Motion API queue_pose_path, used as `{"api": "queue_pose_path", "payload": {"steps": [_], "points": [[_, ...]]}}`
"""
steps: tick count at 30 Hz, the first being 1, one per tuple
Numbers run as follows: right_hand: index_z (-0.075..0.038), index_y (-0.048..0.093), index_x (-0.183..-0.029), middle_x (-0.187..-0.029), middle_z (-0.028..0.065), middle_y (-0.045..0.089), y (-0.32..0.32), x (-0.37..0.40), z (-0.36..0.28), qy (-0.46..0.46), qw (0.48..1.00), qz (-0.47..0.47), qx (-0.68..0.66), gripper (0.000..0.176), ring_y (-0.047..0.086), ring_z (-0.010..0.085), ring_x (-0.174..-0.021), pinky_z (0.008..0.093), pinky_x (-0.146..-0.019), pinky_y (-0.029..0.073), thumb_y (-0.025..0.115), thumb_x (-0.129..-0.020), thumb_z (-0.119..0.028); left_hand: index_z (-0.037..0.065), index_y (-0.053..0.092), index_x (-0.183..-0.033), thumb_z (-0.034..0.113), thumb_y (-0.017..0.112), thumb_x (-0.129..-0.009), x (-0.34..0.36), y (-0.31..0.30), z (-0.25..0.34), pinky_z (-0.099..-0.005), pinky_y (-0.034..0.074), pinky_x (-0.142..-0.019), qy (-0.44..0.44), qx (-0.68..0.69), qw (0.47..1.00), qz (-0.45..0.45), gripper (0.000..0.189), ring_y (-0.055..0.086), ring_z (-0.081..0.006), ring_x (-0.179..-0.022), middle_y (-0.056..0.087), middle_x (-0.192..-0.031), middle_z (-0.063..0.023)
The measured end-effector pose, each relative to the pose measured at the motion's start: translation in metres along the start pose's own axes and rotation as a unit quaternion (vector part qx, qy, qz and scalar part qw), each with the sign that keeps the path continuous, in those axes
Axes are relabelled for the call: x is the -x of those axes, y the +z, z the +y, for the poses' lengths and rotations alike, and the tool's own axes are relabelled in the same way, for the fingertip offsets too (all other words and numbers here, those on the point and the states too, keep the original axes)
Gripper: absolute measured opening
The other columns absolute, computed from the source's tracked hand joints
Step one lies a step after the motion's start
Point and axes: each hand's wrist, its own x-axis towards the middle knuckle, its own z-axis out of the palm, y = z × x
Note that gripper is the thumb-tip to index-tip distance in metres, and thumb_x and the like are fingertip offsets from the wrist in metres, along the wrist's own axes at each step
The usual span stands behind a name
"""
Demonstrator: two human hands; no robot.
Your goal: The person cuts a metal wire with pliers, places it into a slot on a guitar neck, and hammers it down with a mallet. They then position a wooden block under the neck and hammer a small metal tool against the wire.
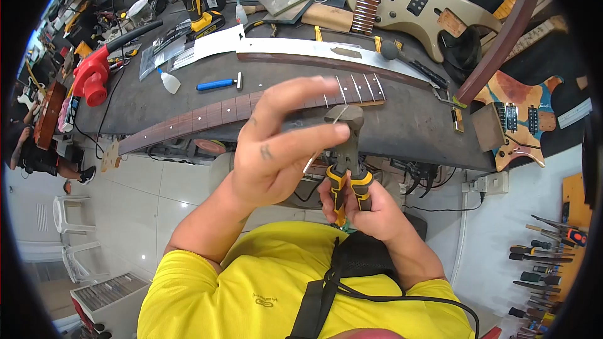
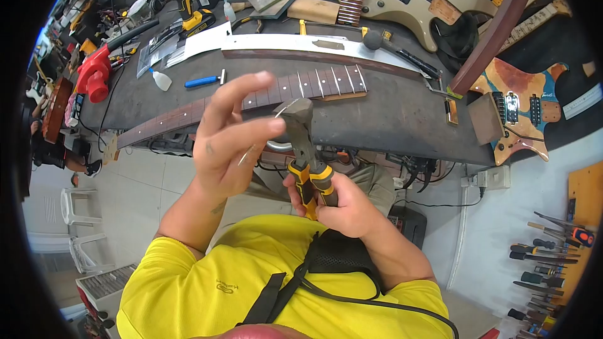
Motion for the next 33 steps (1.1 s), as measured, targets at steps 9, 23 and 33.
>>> {"api": "queue_pose_path", "payload": {"steps": [9, 23, 33], "points": [[0.0, 0.042, -0.158, -0.126, 0.0078, 0.059, 0.002, 0.0, 0.0, -0.005, 0.991, -0.039, 0.127, 0.086, 0.057, 0.0186, -0.117, 0.0333, -0.105, 0.044, 0.053, -0.073, 0.005, 0.004, 0.072, -0.11, 0.001, 0.046, -0.109, -0.007, -0.007, 0.041, -0.032, 0.053, -0.08, -0.255, 0.034, 0.958, 0.127, 0.026, 0.068, -0.019, -0.091, 0.073, -0.104, -0.0171], [-0.002, 0.042, -0.158, -0.126, 0.0065, 0.056, 0.003, 0.003, 0.001, -0.049, 0.952, 0.106, 0.282, 0.089, 0.055, 0.018, -0.12, 0.0349, -0.112, 0.042, 0.052, -0.071, 0.013, -0.006, 0.075, -0.118, -0.01, 0.059, -0.09, -0.01, -0.02, 0.043, -0.0285, 0.051, -0.065, -0.27, -0.046, 0.961, -0.036, 0.032, 0.066, -0.0211, -0.066, 0.07, -0.08, -0.0145], [-0.003, 0.041, -0.159, -0.127, 0.0065, 0.055, 0.003, 0.003, -0.001, -0.038, 0.959, 0.094, 0.266, 0.09, 0.054, 0.0179, -0.122, 0.0349, -0.114, 0.04, 0.052, -0.071, 0.012, -0.006, 0.075, -0.118, -0.012, 0.063, -0.082, -0.006, -0.025, 0.041, -0.0316, 0.054, -0.063, -0.226, -0.047, 0.972, -0.052, 0.038, 0.068, -0.0265, -0.064, 0.069, -0.077, -0.0161]]}}
